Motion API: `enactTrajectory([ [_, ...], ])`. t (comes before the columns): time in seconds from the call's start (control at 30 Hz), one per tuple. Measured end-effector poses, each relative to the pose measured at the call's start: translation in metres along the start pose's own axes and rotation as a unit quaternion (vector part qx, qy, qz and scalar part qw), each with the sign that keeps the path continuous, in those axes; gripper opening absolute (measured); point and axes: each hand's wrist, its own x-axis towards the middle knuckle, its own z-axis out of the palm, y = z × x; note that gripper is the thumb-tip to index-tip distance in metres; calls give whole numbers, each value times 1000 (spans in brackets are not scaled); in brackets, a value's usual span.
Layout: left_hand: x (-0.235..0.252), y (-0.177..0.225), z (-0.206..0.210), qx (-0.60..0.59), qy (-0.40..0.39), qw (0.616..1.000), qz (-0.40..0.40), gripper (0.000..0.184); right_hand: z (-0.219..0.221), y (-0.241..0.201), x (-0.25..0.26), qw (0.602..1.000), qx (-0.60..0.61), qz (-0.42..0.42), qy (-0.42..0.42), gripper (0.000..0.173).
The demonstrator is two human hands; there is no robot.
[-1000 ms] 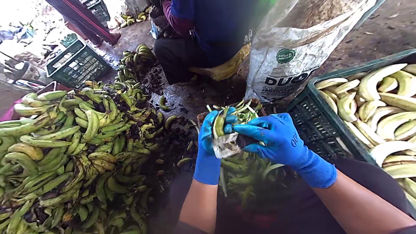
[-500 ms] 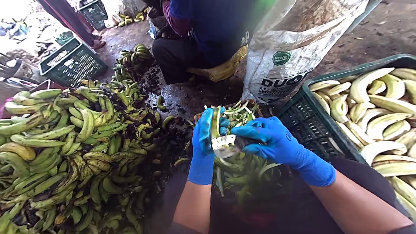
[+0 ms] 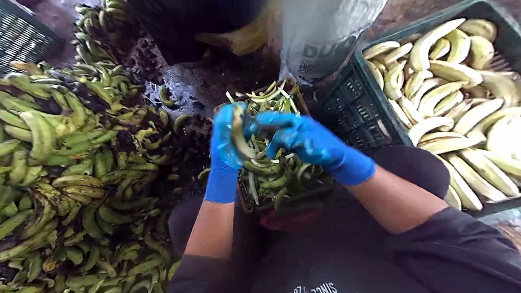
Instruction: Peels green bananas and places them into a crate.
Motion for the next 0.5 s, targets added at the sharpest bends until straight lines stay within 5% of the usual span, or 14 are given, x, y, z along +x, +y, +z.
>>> enactTrajectory([
  [0.1, -25, -23, 3, 110, -67, 989, -75, 22, 32, -8, -23, 998, 6, 66, -22, 26],
  [0.23, -18, -33, 15, 373, -130, 906, -152, 36, -42, -45, -64, 988, 73, -55, 129, 37],
  [0.27, -24, -40, 17, 485, -169, 836, -193, 38, -71, -54, -76, 971, 93, -111, 191, 36],
  [0.37, -65, -76, 27, 748, -284, 514, -312, 60, -141, -58, -140, 882, 40, -232, 407, 37],
  [0.43, -91, -112, 20, 790, -312, 408, -333, 69, -165, -51, -204, 829, 20, -215, 515, 41],
  [0.5, -102, -128, 16, 801, -334, 362, -340, 70, -180, -41, -249, 780, 13, -179, 599, 40],
])
